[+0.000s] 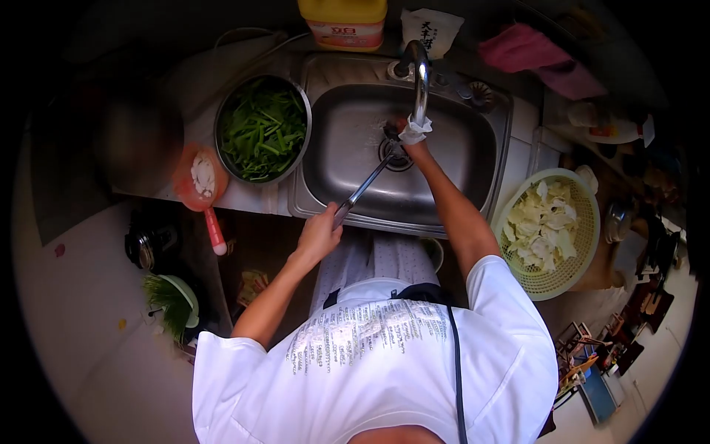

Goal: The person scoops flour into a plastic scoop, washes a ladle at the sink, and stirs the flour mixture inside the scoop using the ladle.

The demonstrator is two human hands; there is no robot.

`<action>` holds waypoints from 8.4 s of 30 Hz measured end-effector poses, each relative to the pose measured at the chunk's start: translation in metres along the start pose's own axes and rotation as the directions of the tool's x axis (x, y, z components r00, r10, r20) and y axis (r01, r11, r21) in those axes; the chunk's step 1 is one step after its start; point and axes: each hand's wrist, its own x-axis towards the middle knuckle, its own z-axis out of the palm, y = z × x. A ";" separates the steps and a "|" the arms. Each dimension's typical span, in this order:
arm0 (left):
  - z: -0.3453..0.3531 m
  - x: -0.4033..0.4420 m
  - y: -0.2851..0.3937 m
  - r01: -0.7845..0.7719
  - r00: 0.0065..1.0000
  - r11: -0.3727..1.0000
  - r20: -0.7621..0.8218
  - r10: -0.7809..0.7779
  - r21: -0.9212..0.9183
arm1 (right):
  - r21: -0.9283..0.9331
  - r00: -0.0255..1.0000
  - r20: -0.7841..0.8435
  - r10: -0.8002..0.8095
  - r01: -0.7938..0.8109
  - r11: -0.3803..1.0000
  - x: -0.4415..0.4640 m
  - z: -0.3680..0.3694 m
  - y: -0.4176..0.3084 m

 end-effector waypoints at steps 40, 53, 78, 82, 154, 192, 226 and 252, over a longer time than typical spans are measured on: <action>0.013 -0.033 -0.016 0.108 0.986 0.966 -0.098 -0.134 -0.237 | -0.221 0.918 -0.039 -0.394 0.376 0.900 -0.049 0.003 -0.102; 0.000 -0.034 0.001 0.147 0.986 0.953 -0.034 -0.162 -0.264 | -0.348 0.870 -0.047 -0.491 0.446 0.824 -0.038 0.000 -0.105; -0.016 -0.043 -0.025 0.210 0.976 0.910 0.123 -0.177 -0.359 | 0.725 0.988 0.153 -0.015 -0.101 0.681 -0.019 -0.009 -0.051; -0.009 -0.043 -0.037 0.041 0.998 0.940 0.066 -0.020 -0.339 | 0.634 0.945 0.258 0.201 -0.323 0.703 -0.028 -0.018 -0.072; -0.050 -0.040 0.000 0.039 0.999 0.999 0.012 -0.039 -0.036 | -0.128 0.755 0.223 -0.617 0.650 0.749 -0.019 -0.029 -0.114; 0.022 -0.011 0.020 0.729 0.623 -0.677 0.511 0.593 -0.103 | -0.655 0.936 0.135 -0.325 0.330 0.680 -0.060 -0.054 -0.055; 0.008 -0.001 0.016 0.757 0.624 -0.485 0.705 0.337 -0.438 | -0.037 0.893 0.420 -0.160 0.193 0.980 -0.044 -0.039 -0.032; 0.006 0.033 0.031 0.764 0.639 -0.264 0.746 0.187 -0.589 | 0.141 0.999 -0.024 -0.040 0.043 0.989 -0.057 -0.001 -0.059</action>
